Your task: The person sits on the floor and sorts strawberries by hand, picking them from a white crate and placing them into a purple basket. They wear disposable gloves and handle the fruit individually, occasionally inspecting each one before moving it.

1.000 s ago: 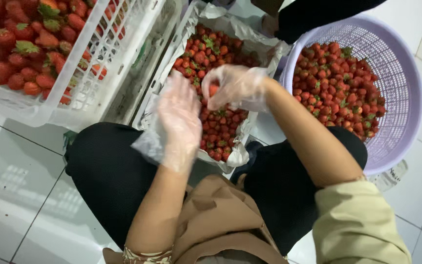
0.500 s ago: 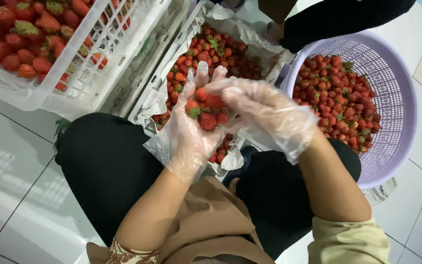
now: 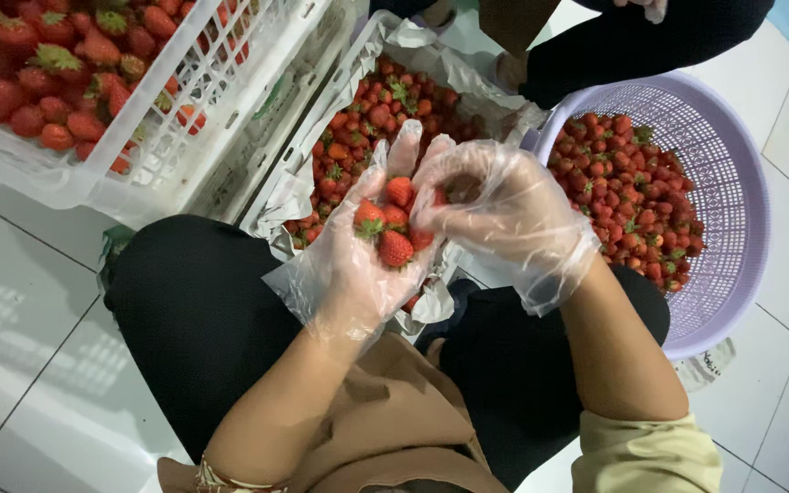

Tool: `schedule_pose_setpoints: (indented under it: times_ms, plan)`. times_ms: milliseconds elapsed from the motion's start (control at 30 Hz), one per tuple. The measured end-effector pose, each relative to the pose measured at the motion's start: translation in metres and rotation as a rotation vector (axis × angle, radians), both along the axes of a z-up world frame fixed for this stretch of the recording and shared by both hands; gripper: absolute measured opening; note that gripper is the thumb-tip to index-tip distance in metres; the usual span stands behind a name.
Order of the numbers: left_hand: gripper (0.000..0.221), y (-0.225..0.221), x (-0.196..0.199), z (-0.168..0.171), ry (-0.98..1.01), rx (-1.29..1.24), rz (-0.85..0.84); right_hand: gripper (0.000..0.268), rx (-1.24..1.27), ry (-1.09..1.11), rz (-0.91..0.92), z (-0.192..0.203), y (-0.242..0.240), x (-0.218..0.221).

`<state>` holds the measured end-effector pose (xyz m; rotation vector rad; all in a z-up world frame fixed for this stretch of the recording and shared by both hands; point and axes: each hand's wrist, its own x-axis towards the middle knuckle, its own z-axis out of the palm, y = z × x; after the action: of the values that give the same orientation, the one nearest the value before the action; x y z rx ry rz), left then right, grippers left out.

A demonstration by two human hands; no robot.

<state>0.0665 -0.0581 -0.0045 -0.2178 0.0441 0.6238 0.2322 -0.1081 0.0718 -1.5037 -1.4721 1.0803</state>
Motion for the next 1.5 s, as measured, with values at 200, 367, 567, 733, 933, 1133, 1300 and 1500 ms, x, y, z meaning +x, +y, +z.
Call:
schedule_pose_setpoints:
  times_ms: [200, 367, 567, 733, 933, 1133, 1300, 1500]
  plan:
    - [0.048, 0.002, 0.006, -0.005, -0.069, 0.000, -0.013, 0.011, -0.168, 0.417, -0.388, 0.002, 0.004, 0.003]
    - [0.049, 0.005, 0.001, -0.001, -0.069, -0.033, -0.011, 0.015, -0.194, 0.617, -0.296, 0.005, 0.003, -0.001]
    - [0.053, 0.005, -0.004, 0.006, -0.076, 0.053, 0.007, 0.026, -0.322, 0.555, -0.292, 0.010, 0.001, 0.001]
    - [0.054, 0.006, -0.006, 0.010, -0.059, -0.011, -0.034, 0.025, -0.245, 0.727, -0.205, 0.010, 0.001, 0.003]
    - [0.057, 0.005, -0.005, 0.013, -0.041, -0.042, -0.026, 0.041, -0.160, 0.863, -0.116, 0.012, 0.001, 0.010]
    - [0.056, 0.001, -0.004, 0.009, -0.342, -0.022, -0.062, 0.013, -0.177, 0.295, -0.203, 0.002, 0.000, 0.004]
    - [0.063, -0.001, -0.004, 0.006, -0.067, 0.033, -0.049, 0.006, -0.242, 0.263, -0.154, -0.002, 0.009, -0.013]
    - [0.051, 0.002, -0.002, 0.007, 0.026, 0.046, 0.023, 0.030, -0.138, 0.817, -0.179, 0.020, 0.002, -0.008]
